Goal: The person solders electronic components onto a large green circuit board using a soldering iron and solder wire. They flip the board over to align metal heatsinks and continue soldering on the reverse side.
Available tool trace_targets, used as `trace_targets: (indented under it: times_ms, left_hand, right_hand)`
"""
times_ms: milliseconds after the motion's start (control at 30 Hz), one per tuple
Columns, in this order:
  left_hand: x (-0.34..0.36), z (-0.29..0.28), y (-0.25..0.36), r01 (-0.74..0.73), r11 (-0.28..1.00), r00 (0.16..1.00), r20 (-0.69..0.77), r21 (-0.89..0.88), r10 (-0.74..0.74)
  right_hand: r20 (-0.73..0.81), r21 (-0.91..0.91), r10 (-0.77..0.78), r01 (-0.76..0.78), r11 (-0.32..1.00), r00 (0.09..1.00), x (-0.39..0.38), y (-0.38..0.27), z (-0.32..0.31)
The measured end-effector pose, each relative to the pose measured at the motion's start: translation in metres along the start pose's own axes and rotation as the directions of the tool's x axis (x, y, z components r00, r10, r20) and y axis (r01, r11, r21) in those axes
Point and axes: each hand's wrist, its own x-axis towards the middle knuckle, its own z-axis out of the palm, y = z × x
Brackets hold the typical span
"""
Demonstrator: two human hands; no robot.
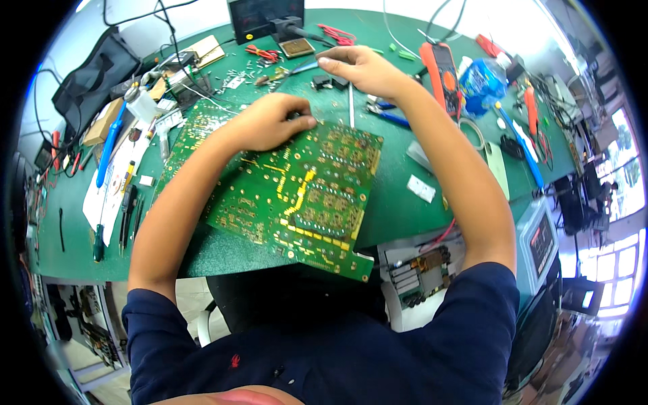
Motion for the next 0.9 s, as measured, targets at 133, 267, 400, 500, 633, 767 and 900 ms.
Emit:
trace_targets:
  times_ms: [133,267,400,500,633,767,900]
  left_hand:
    - [0.003,-0.003,0.001,0.035,0.999,0.999,0.017,-0.039,-0.034]
    - [0.003,-0.015,0.005,0.0,1.0,1.0,0.03,-0.026,0.0]
    - [-0.003,-0.028,0.013,-0.016,0.981,1.0,0.004,-0.194,0.018]
    - [-0.008,-0.036,0.02,-0.016,0.977,1.0,-0.006,-0.212,0.015]
    - [-0.014,-0.044,0.031,-0.03,0.981,1.0,-0.013,-0.19,0.028]
    - [-0.017,-0.049,0.039,-0.042,0.987,0.999,-0.012,-0.154,0.041]
    - [-0.021,-0.051,0.044,-0.072,0.986,0.997,-0.015,-0.152,0.07]
  right_hand:
    - [-0.126,0.007,-0.043,0.044,0.999,0.991,-0.081,-0.008,-0.022]
    - [-0.182,-0.075,0.157,-0.173,0.982,0.971,-0.145,0.004,-0.009]
    - [-0.141,-0.175,0.095,-0.119,0.977,0.986,-0.176,0.004,0.027]
    - [-0.21,-0.35,0.048,-0.121,0.929,0.976,-0.172,0.003,0.052]
    - [-0.232,-0.401,0.134,-0.221,0.889,0.963,-0.156,0.007,0.06]
    - [-0.433,-0.571,0.098,-0.357,0.74,0.896,-0.152,0.006,0.056]
    - [-0.551,0.15,0.18,-0.116,0.982,0.815,-0.158,-0.011,0.068]
